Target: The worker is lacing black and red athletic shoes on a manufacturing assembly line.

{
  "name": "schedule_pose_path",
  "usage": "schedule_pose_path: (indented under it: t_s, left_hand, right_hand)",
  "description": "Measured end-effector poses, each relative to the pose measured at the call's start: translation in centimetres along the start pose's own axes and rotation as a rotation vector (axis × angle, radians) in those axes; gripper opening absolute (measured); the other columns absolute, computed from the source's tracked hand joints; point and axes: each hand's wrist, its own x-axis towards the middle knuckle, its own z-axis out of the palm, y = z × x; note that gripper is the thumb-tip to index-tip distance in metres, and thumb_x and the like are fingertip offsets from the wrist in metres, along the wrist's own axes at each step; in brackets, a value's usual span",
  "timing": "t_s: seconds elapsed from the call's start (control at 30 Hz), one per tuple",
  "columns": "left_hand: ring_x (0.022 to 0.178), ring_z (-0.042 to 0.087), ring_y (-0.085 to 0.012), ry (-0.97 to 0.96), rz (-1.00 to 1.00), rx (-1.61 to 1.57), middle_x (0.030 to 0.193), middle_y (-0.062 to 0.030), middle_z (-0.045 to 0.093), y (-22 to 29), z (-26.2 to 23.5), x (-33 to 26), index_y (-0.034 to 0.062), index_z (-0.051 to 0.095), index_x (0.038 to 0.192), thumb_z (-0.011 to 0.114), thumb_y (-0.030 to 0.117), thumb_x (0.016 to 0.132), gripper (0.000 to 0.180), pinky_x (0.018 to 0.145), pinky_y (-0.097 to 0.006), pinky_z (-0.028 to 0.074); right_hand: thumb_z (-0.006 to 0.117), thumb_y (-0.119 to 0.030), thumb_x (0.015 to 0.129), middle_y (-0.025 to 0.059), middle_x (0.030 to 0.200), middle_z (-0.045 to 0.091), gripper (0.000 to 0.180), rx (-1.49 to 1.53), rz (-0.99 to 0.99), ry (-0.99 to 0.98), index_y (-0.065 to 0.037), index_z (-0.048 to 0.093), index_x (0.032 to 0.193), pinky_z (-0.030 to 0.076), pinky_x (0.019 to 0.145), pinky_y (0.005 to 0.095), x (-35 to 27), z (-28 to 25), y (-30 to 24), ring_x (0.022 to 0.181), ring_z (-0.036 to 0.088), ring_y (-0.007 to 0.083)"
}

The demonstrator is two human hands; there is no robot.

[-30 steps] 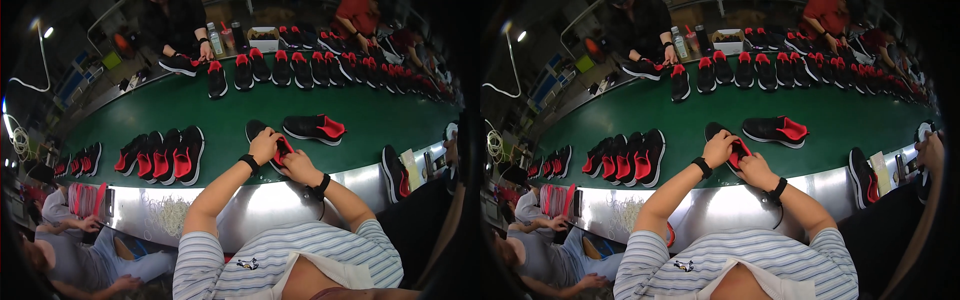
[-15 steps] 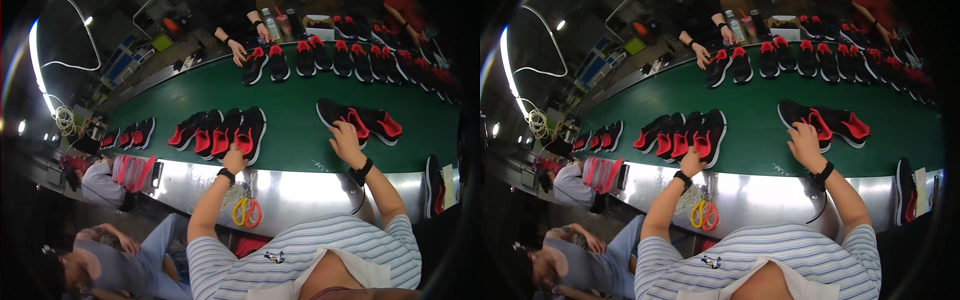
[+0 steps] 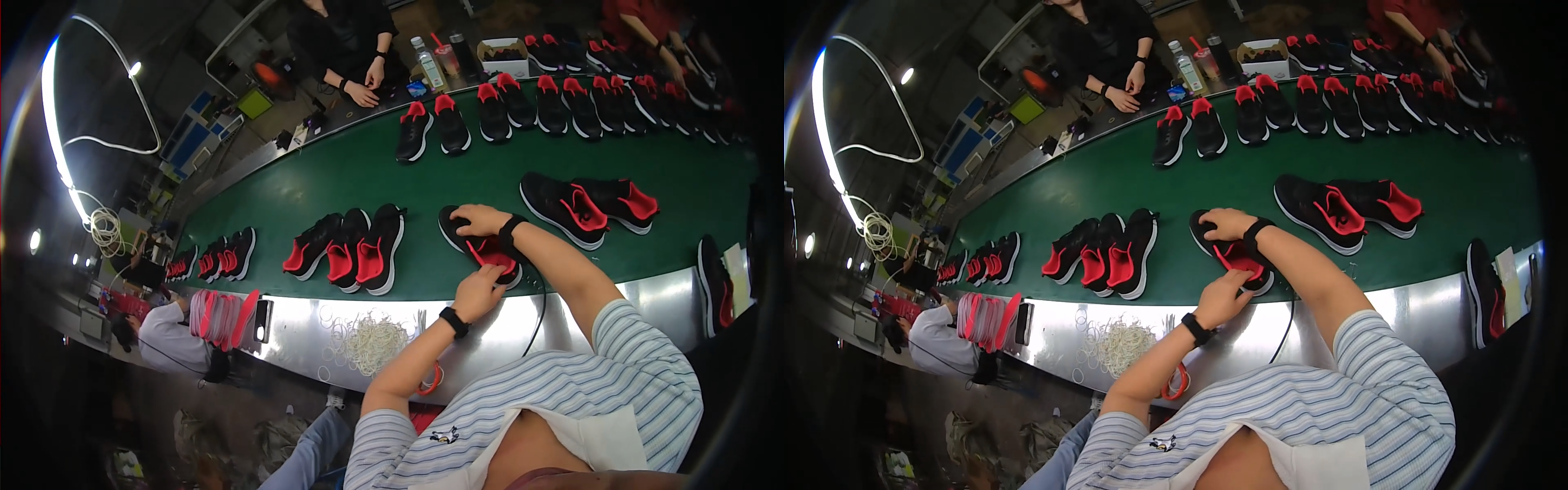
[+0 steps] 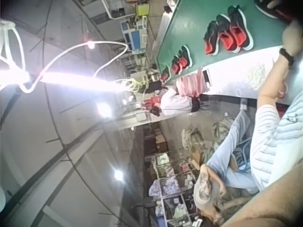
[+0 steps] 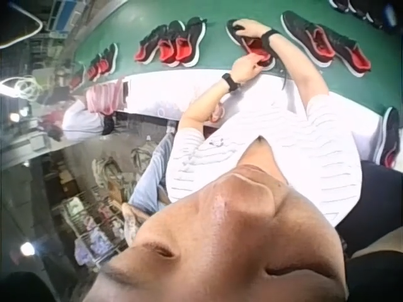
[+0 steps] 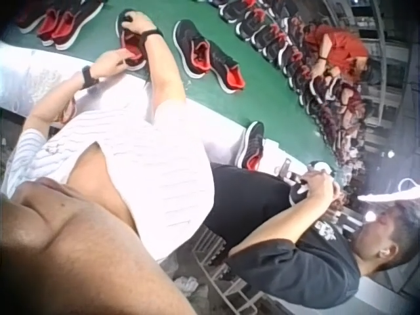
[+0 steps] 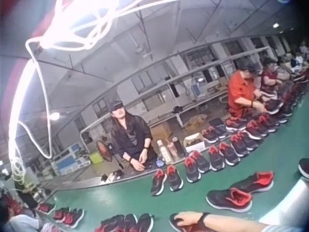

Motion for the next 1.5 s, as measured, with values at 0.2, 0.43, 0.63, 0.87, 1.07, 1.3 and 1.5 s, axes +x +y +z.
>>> schedule_pose_path:
  t_s: [0.2, 0.43, 0.63, 0.87, 1.07, 1.3, 1.5]
  left_hand:
    - [0.081, 0.061, -0.0267, 0.105, -0.049, -0.355, 0.092, -0.0092, 0.062, -4.5, -2.7, -0.8, 0.0058, 0.064, 0.092, 0.062, 0.011, 0.077, 0.016, 0.069, -0.034, 0.049]
    - [0.090, 0.054, -0.0286, 0.226, -0.026, 0.019, 0.088, -0.0081, 0.062, -7.3, -4.7, 7.1, 0.0090, 0.069, 0.079, 0.064, 0.015, 0.074, 0.010, 0.079, -0.037, 0.044]
    - [0.097, 0.046, -0.0237, -0.071, 0.208, 0.498, 0.092, -0.0036, 0.053, -3.4, -2.8, 9.8, 0.0130, 0.070, 0.068, 0.070, 0.029, 0.061, 0.017, 0.073, -0.036, 0.042]
    - [0.081, 0.058, -0.0340, 0.176, -0.109, 0.177, 0.092, -0.0146, 0.053, -5.2, -2.9, 9.5, 0.0064, 0.063, 0.080, 0.058, 0.014, 0.072, 0.012, 0.070, -0.043, 0.050]
    - [0.079, 0.058, -0.0382, 0.271, -0.163, -0.082, 0.094, -0.0185, 0.053, -6.0, -3.1, 9.5, 0.0051, 0.058, 0.089, 0.053, 0.006, 0.078, 0.012, 0.070, -0.044, 0.050]
    - [0.085, 0.059, -0.0327, 0.243, 0.135, -0.105, 0.108, -0.0129, 0.053, -5.8, -3.2, 5.3, 0.0071, 0.062, 0.099, 0.053, 0.003, 0.074, 0.026, 0.076, -0.043, 0.047]
    - [0.114, 0.047, -0.0320, -0.021, 0.199, -0.103, 0.124, -0.0122, 0.050, -5.3, -3.8, 1.0, 0.0082, 0.055, 0.115, 0.061, 0.009, 0.073, 0.042, 0.097, -0.043, 0.034]
  right_hand:
    - [0.059, -0.013, 0.074, 0.0122, 0.068, 0.060, 0.019, 0.214, 0.192, 0.459, -0.004, 0.052, 0.089, 0.047, 0.059, 0.0375, -4.1, -2.4, 0.5, 0.064, 0.060, 0.0286]
    - [0.062, -0.013, 0.080, 0.0057, 0.062, 0.059, 0.013, 0.485, 0.255, 0.265, -0.001, 0.061, 0.080, 0.045, 0.048, 0.0250, -10.0, -1.9, -3.2, 0.050, 0.057, 0.0110]
    - [0.064, -0.010, 0.071, 0.0112, 0.075, 0.057, 0.010, -0.114, -0.063, 0.348, -0.006, 0.065, 0.079, 0.048, 0.062, 0.0390, -12.1, -2.4, -3.1, 0.070, 0.058, 0.0291]
    - [0.063, -0.009, 0.062, 0.0147, 0.072, 0.064, 0.009, -0.582, -0.037, 0.022, -0.003, 0.066, 0.068, 0.052, 0.062, 0.0395, -10.1, -0.2, -3.0, 0.070, 0.064, 0.0316]
    - [0.056, -0.010, 0.072, 0.0135, 0.068, 0.063, 0.010, -0.566, -0.004, 0.111, -0.004, 0.064, 0.072, 0.051, 0.057, 0.0393, -6.1, 3.5, -2.2, 0.065, 0.063, 0.0308]
    - [0.053, -0.011, 0.076, 0.0165, 0.093, 0.060, 0.019, -0.473, -0.043, 0.344, 0.001, 0.060, 0.090, 0.050, 0.067, 0.0418, -9.0, 3.8, -3.9, 0.084, 0.060, 0.0307]
    - [0.067, -0.022, 0.068, 0.0095, 0.081, 0.062, 0.027, -0.639, -0.011, 0.184, -0.006, 0.061, 0.089, 0.038, 0.082, 0.0418, -11.5, 3.4, -5.3, 0.076, 0.060, 0.0237]
